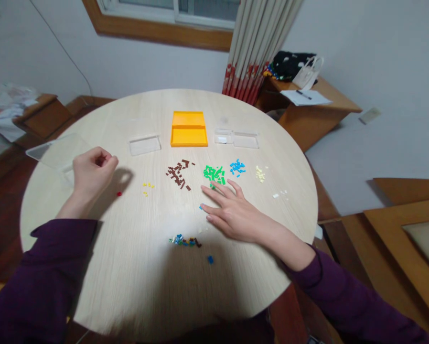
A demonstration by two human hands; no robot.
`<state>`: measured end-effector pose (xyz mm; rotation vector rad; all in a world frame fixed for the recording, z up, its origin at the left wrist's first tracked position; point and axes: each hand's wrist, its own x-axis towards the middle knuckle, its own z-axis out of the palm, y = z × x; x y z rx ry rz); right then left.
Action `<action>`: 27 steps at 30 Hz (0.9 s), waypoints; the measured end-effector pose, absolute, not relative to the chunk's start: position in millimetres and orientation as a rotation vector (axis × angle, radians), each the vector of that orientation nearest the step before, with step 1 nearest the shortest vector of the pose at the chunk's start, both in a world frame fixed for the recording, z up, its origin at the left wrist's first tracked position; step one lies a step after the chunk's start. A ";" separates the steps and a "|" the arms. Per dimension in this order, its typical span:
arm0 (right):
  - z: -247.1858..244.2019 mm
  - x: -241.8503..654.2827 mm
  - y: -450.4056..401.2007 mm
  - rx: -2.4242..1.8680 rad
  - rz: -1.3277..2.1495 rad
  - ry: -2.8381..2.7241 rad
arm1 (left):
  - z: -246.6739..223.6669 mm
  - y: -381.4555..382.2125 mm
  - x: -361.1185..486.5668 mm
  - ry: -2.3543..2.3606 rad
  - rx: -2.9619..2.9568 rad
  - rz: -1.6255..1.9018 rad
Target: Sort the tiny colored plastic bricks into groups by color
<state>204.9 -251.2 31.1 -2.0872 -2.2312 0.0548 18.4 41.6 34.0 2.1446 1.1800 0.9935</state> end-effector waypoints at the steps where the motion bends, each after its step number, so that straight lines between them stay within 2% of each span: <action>1: 31.1 206.8 -251.5 -2.097 0.055 -2.223 | 33.9 41.5 18.3 1.175 2.144 0.993; 16: 30.3 240.3 -282.8 -2.378 -0.012 -1.984 | 32.9 41.6 18.6 1.147 2.147 0.999; 27: 24.4 253.2 -280.3 -2.417 -0.050 -1.905 | 40.4 35.8 19.4 1.206 2.153 0.936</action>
